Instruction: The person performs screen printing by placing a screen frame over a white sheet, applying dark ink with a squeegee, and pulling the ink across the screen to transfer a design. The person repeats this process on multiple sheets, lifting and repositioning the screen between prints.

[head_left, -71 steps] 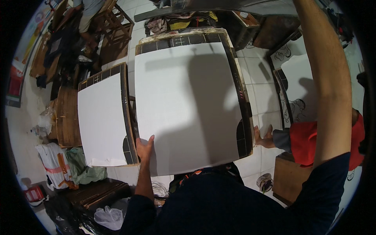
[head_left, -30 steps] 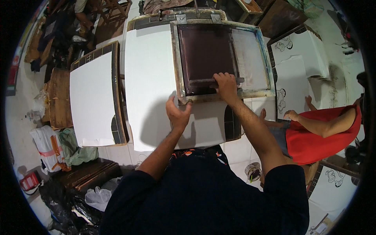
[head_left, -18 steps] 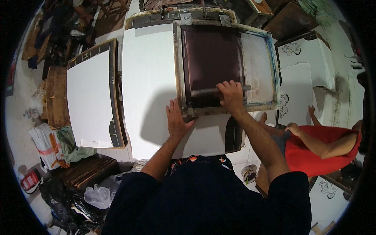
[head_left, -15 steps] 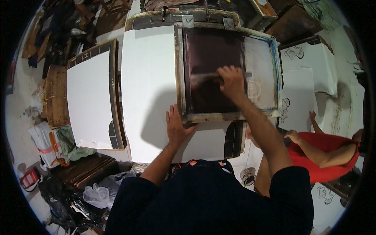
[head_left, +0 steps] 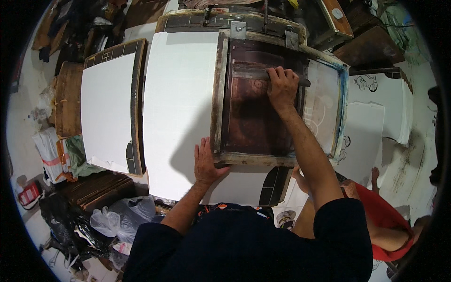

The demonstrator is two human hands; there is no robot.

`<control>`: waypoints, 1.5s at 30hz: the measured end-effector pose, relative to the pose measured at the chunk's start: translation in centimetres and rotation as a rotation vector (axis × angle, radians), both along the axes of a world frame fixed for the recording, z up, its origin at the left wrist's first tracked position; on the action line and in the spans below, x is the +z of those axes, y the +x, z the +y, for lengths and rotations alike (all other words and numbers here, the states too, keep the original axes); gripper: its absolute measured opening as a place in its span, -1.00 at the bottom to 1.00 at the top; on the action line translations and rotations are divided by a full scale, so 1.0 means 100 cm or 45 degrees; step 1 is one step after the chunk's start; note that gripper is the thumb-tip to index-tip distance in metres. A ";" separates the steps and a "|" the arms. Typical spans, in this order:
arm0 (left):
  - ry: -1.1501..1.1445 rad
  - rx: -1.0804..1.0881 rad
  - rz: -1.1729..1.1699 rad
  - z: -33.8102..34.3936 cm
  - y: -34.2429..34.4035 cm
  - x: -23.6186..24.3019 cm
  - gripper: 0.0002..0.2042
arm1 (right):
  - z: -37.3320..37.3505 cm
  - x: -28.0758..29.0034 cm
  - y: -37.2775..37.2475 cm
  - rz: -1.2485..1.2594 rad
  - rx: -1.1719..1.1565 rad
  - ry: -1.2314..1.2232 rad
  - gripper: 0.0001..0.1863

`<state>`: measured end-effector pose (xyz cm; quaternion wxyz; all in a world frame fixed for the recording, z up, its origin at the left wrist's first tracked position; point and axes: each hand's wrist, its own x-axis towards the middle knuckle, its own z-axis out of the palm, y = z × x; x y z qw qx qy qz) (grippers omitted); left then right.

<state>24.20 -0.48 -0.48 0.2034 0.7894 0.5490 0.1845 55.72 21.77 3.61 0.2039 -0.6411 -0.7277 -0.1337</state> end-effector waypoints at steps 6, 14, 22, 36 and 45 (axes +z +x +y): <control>-0.011 -0.015 0.028 0.001 -0.001 0.002 0.33 | 0.063 0.009 0.013 -0.037 -0.032 -0.002 -0.56; 0.055 -0.040 0.009 0.000 -0.001 0.002 0.28 | 0.009 0.010 -0.001 -0.044 -0.101 -0.240 -0.49; 0.107 -0.031 0.006 -0.001 -0.002 -0.007 0.21 | -0.225 0.034 -0.071 0.064 -0.116 -0.484 -0.38; -0.277 0.183 -0.631 0.001 0.008 0.012 0.02 | -0.209 0.056 -0.057 0.195 -0.074 -0.374 -0.57; -0.294 0.250 -0.653 0.000 0.011 0.028 -0.05 | -0.204 0.071 -0.048 0.174 0.070 -0.700 -0.45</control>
